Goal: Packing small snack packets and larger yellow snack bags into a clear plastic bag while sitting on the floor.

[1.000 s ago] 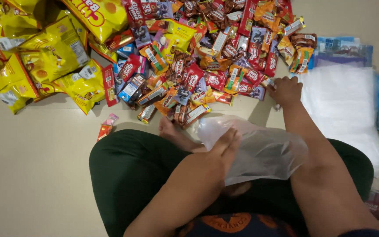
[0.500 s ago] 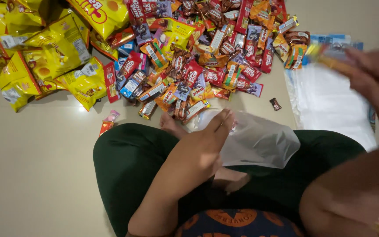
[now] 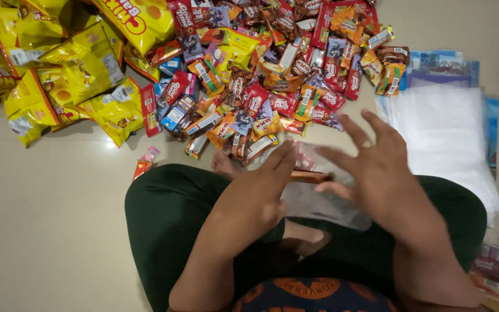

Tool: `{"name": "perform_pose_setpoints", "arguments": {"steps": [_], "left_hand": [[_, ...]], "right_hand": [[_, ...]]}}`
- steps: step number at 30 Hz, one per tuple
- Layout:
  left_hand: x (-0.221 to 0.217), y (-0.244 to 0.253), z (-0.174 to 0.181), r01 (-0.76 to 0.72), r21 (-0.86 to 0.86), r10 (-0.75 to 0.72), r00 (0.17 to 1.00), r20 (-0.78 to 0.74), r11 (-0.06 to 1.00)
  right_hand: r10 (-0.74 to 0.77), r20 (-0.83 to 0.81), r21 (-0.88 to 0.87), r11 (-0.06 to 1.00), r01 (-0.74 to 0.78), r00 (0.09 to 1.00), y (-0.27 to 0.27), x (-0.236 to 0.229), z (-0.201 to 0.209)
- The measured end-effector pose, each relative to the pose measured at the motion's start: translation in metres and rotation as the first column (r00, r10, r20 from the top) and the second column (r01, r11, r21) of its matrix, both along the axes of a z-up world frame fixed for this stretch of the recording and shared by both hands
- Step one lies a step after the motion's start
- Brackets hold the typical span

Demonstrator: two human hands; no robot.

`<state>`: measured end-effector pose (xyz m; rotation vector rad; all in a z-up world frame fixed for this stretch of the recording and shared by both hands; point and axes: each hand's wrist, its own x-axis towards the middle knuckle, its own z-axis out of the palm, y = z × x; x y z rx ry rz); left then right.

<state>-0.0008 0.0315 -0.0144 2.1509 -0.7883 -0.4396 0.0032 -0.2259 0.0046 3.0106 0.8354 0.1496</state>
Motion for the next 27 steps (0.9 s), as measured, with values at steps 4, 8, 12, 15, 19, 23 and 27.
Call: {"name": "perform_pose_setpoints", "arguments": {"steps": [4,8,12,15,19,23,27], "left_hand": [[-0.003,0.001,0.005,-0.032,-0.047,0.035,0.998,0.060,0.998],[0.001,-0.001,-0.005,-0.031,0.021,0.027,0.982,0.189,0.999],[0.003,-0.004,0.014,-0.039,0.049,0.034,0.995,0.098,0.998],[0.003,-0.007,0.012,0.046,0.248,-0.066,0.995,0.073,0.968],[0.005,-0.006,0.010,0.041,0.136,-0.045,0.999,0.030,0.990],[0.002,0.002,0.007,-0.021,-0.042,0.022,0.999,0.031,0.999],[0.003,0.004,-0.006,-0.029,-0.078,0.032,0.999,0.035,0.997]], "right_hand": [[0.027,-0.215,0.226,0.974,0.023,0.976,-0.036,0.005,-0.001],[0.061,-0.390,0.414,0.903,0.115,0.919,-0.044,0.022,0.060],[-0.239,-0.244,0.345,0.884,0.315,0.940,-0.043,0.097,0.025],[-0.131,-0.349,0.639,0.691,0.338,0.928,-0.012,0.176,-0.061],[-0.222,-0.426,0.255,0.901,0.352,0.877,0.021,0.231,-0.208],[-0.186,-0.246,0.053,0.977,0.204,0.951,0.011,0.249,-0.305],[-0.072,-0.031,0.106,0.992,0.075,0.997,-0.007,0.234,-0.286]]}}
